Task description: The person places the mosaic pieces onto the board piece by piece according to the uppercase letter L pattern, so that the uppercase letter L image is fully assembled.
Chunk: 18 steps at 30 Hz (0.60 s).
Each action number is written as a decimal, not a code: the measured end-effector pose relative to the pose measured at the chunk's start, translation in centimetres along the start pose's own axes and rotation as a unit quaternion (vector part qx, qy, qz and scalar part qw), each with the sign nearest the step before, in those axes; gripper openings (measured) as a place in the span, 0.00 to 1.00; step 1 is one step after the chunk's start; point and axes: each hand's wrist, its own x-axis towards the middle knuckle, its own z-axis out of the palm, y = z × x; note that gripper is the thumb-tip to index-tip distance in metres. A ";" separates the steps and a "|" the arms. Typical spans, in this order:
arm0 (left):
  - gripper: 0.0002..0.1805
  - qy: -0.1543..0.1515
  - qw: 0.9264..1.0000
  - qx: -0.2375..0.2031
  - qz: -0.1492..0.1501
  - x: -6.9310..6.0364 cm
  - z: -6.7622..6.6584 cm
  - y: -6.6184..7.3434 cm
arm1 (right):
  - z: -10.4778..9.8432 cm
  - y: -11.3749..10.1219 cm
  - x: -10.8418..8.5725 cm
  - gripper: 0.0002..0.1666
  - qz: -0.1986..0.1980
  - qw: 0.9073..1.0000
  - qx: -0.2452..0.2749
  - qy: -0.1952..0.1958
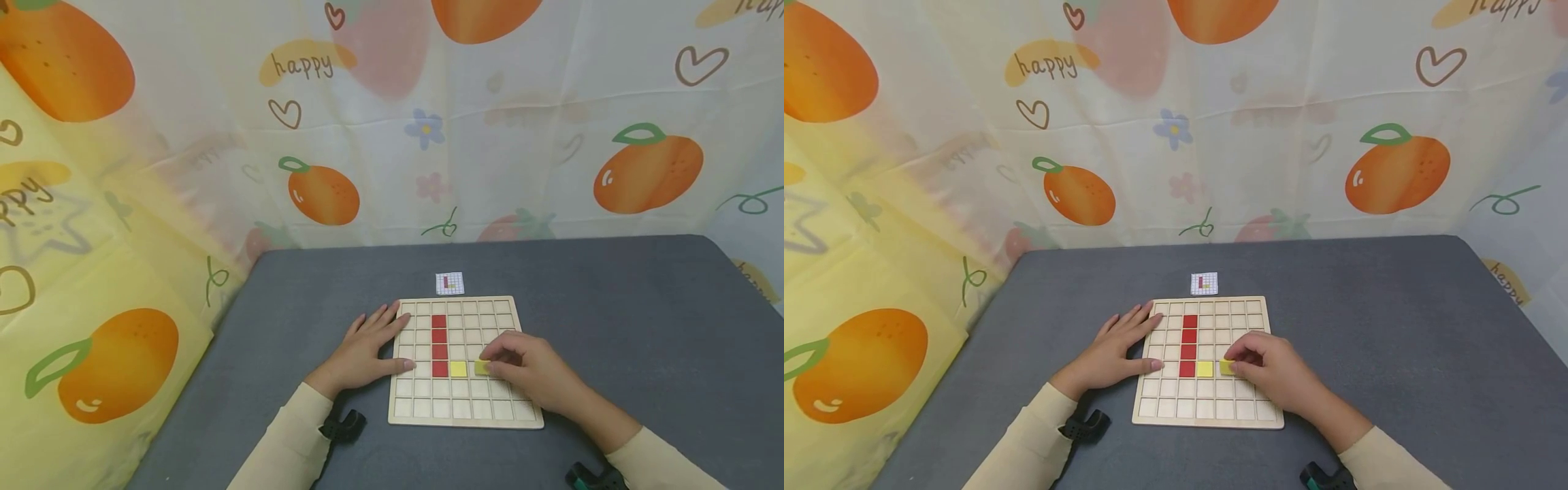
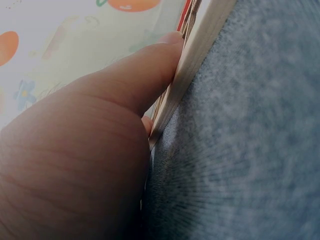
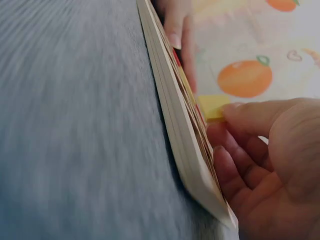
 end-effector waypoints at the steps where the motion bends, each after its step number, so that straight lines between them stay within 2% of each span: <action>1: 0.54 0.000 1.000 -0.001 0.000 0.0 0.0 0.0 | 0.2 -0.1 0.1 0.08 0.001 1.000 -0.011 0.001; 8: 0.54 0.000 1.000 0.002 -0.002 0.1 0.0 0.1 | 1.0 -0.6 0.6 0.08 0.019 0.998 -0.065 0.006; 14: 0.54 -0.003 1.000 -0.003 -0.002 0.2 0.0 0.2 | 1.0 -0.5 0.5 0.07 -0.016 0.997 -0.078 0.009; 18: 0.53 -0.002 1.000 -0.003 -0.003 0.2 0.1 0.1 | 1.0 -0.4 0.4 0.05 -0.028 0.996 -0.086 -0.011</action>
